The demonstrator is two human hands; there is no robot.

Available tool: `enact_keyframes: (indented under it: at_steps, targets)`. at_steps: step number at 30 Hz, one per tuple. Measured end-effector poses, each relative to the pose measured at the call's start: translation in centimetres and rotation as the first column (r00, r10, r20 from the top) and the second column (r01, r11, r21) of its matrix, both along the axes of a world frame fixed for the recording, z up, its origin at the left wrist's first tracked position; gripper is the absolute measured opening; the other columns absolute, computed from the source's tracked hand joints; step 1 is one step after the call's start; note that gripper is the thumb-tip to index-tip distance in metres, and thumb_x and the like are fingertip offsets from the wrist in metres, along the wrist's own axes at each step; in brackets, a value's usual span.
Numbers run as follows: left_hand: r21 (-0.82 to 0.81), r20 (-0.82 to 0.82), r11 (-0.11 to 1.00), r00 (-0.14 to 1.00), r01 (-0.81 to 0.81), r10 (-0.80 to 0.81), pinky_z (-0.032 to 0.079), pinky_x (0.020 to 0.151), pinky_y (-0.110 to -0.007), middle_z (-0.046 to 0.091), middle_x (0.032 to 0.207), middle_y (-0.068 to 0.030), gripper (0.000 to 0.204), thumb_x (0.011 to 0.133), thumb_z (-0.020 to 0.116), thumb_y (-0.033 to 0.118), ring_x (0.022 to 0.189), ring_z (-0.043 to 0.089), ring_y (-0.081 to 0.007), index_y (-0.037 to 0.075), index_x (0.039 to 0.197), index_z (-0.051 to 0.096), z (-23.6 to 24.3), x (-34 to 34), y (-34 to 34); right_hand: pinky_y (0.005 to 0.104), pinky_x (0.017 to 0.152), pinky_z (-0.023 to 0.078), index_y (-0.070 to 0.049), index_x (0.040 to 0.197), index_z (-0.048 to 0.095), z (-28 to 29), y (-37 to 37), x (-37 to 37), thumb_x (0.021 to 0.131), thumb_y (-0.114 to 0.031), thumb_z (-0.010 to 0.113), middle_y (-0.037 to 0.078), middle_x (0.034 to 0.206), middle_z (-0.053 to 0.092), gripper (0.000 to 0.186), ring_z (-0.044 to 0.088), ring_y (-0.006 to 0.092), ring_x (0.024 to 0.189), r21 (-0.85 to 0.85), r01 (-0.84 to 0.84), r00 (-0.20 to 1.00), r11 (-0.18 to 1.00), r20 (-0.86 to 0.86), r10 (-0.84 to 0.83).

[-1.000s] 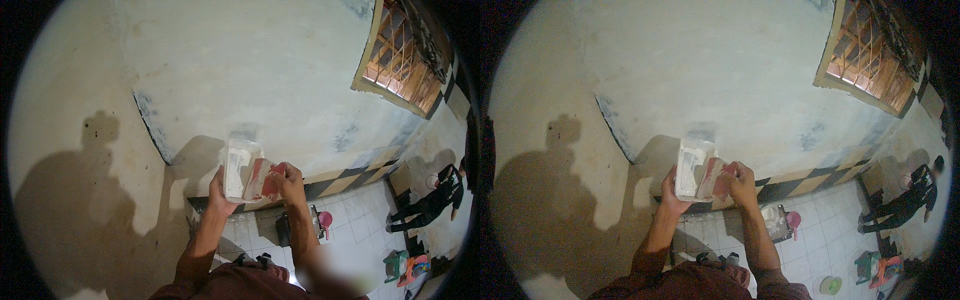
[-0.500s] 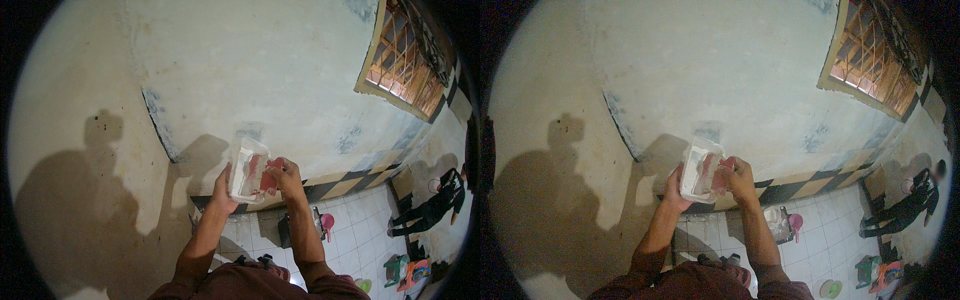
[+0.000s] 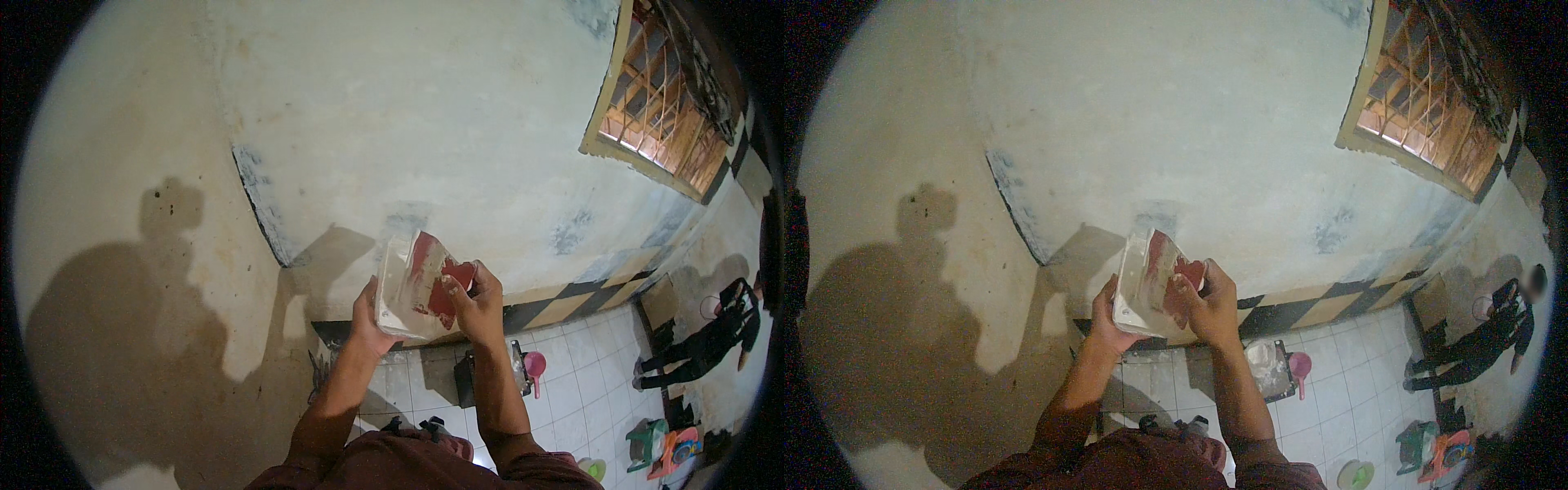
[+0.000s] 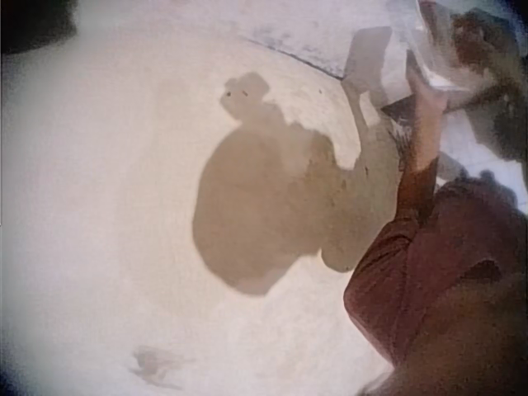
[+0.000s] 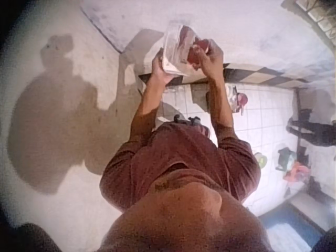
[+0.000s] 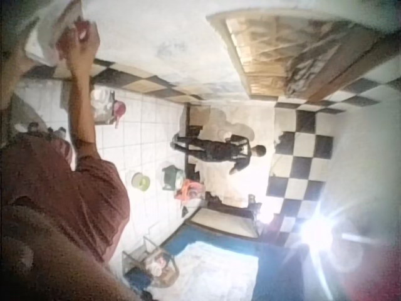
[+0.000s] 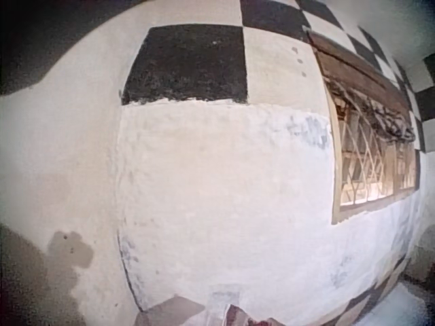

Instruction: The person applies plaster to a wall using a putty knife, repeatedly loading the tool from a plastic container and smoothing the mixture over a damaged section of the wall.

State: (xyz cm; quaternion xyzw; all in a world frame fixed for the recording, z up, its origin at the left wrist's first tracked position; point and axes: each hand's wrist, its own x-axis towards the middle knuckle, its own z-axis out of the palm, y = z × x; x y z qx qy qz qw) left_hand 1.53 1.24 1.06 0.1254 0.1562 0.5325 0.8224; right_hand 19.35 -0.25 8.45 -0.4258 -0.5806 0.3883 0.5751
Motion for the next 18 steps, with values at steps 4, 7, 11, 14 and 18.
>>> enact_keyframes:
  at_steps: [4,7,11,14,18]
  targets:
    - [-0.007,-0.007,1.000,1.000,0.016,-0.016,0.049,0.087,-0.054,0.060,0.123,-0.0105,0.058,0.090,0.048,0.056,0.113,0.058,-0.0317,0.014,0.128,0.056,-0.3,0.0,0.1,0.0281,0.056,0.046,0.000,0.087,0.057,-1.3,-0.6,-0.2,0.089,-0.023,0.067,0.006,0.074,0.063,0.026,0.055,0.0105,0.067,0.143,0.082,0.990,0.986,0.105,-0.097]
    - [0.034,0.033,0.998,0.998,0.053,-0.054,0.048,0.086,-0.056,0.060,0.123,-0.0101,0.057,0.090,0.048,0.056,0.113,0.057,-0.0328,0.015,0.128,0.056,-0.9,0.3,0.5,0.0277,0.057,0.045,0.001,0.086,0.058,-3.2,-0.1,0.6,0.089,-0.024,0.067,0.005,0.073,0.063,0.027,0.053,0.0101,0.066,0.129,0.094,0.985,0.987,0.135,-0.112]
    - [-0.058,-0.017,0.998,1.000,-0.027,0.026,0.046,0.088,-0.059,0.060,0.122,-0.0110,0.057,0.090,0.049,0.057,0.111,0.057,-0.0349,0.014,0.128,0.056,-0.5,0.9,-0.5,0.0259,0.064,0.046,0.002,0.093,0.062,-3.6,-0.2,1.3,0.090,-0.022,0.067,0.007,0.076,0.064,0.025,0.054,0.0093,0.072,0.032,0.095,0.985,0.995,0.138,-0.099]
    - [-0.016,0.013,0.999,0.999,-0.030,0.030,0.045,0.089,-0.061,0.060,0.121,-0.0119,0.058,0.089,0.049,0.057,0.111,0.057,-0.0359,0.014,0.128,0.056,-0.9,0.7,-0.4,0.0255,0.069,0.048,0.002,0.096,0.063,-4.9,0.5,1.8,0.091,-0.019,0.066,0.008,0.085,0.066,0.022,0.058,0.0104,0.078,0.033,0.106,0.994,0.994,0.035,-0.107]
    - [0.010,0.068,0.999,0.997,-0.031,0.030,0.046,0.089,-0.061,0.059,0.123,-0.0126,0.060,0.088,0.051,0.057,0.112,0.057,-0.0364,0.014,0.129,0.055,-3.4,0.0,0.2,0.0293,0.079,0.052,0.001,0.107,0.061,-6.3,1.4,1.6,0.091,-0.012,0.064,0.008,0.100,0.066,0.021,0.063,0.0164,0.089,-0.158,-0.026,0.861,0.987,-0.506,-0.058]
